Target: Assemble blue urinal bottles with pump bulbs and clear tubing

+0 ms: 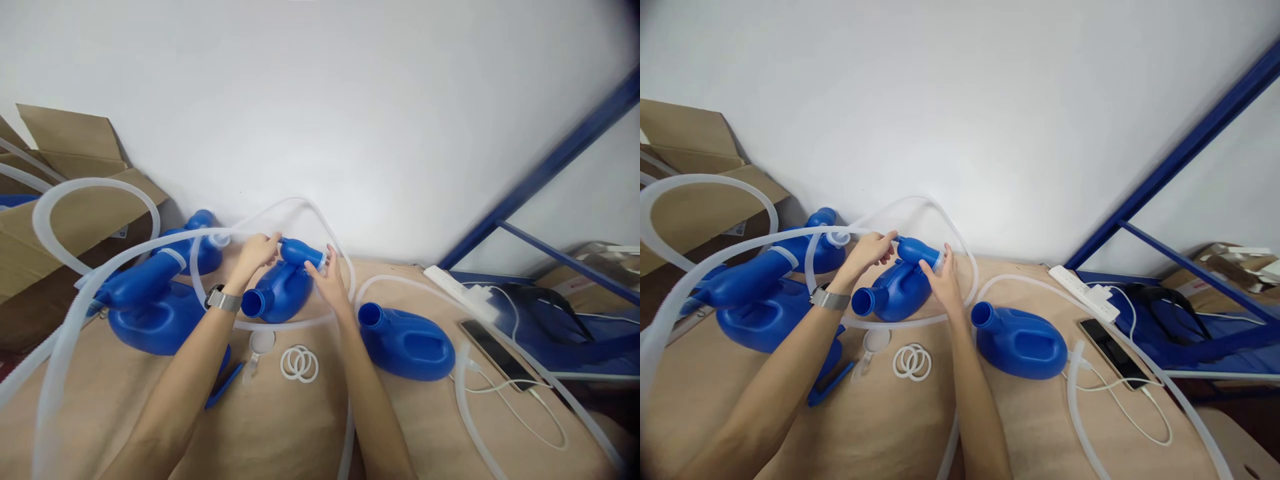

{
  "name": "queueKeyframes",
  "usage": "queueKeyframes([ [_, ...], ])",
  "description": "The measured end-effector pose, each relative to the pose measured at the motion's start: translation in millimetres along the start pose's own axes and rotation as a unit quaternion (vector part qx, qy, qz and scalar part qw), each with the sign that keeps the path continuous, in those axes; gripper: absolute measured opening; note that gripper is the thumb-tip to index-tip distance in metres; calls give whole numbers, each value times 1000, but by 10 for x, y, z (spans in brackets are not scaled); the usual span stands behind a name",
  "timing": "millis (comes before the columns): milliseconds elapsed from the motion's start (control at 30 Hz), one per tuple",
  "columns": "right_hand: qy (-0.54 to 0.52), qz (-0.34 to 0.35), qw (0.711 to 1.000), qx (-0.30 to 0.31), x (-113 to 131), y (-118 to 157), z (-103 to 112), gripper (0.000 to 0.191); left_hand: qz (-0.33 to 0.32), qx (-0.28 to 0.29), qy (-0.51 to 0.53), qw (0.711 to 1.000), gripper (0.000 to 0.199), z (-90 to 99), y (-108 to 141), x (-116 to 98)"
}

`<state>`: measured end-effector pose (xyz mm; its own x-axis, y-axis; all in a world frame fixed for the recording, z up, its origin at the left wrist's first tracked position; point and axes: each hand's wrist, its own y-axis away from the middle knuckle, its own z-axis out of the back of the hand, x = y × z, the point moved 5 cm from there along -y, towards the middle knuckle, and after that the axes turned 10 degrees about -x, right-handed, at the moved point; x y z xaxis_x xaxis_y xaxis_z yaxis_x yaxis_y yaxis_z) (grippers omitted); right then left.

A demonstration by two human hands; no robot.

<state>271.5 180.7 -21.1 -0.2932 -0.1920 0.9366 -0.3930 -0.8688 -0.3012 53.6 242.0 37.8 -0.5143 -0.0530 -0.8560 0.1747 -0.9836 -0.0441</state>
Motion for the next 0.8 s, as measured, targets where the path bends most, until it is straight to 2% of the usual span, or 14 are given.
queueKeyframes([
  [100, -43, -29, 997, 61, -147, -39, -67, 73, 21, -3, 45, 999, 43, -59, -45, 36],
  [267, -46, -14, 997, 64, -143, -61, 0, 66, 62, 17, 136, 989, 37, -149, -27, 150],
  [433, -51, -6, 996, 67, -92, -30, 17, 62, 68, 23, 193, 979, 34, -109, 36, 178],
  [667, -62, -6, 996, 62, -102, -15, -5, 62, 49, -2, 192, 980, 38, -49, 64, 165],
  [800, -76, -12, 995, 61, -102, -7, 15, 61, 19, -2, 136, 991, 38, 27, 36, 187],
])
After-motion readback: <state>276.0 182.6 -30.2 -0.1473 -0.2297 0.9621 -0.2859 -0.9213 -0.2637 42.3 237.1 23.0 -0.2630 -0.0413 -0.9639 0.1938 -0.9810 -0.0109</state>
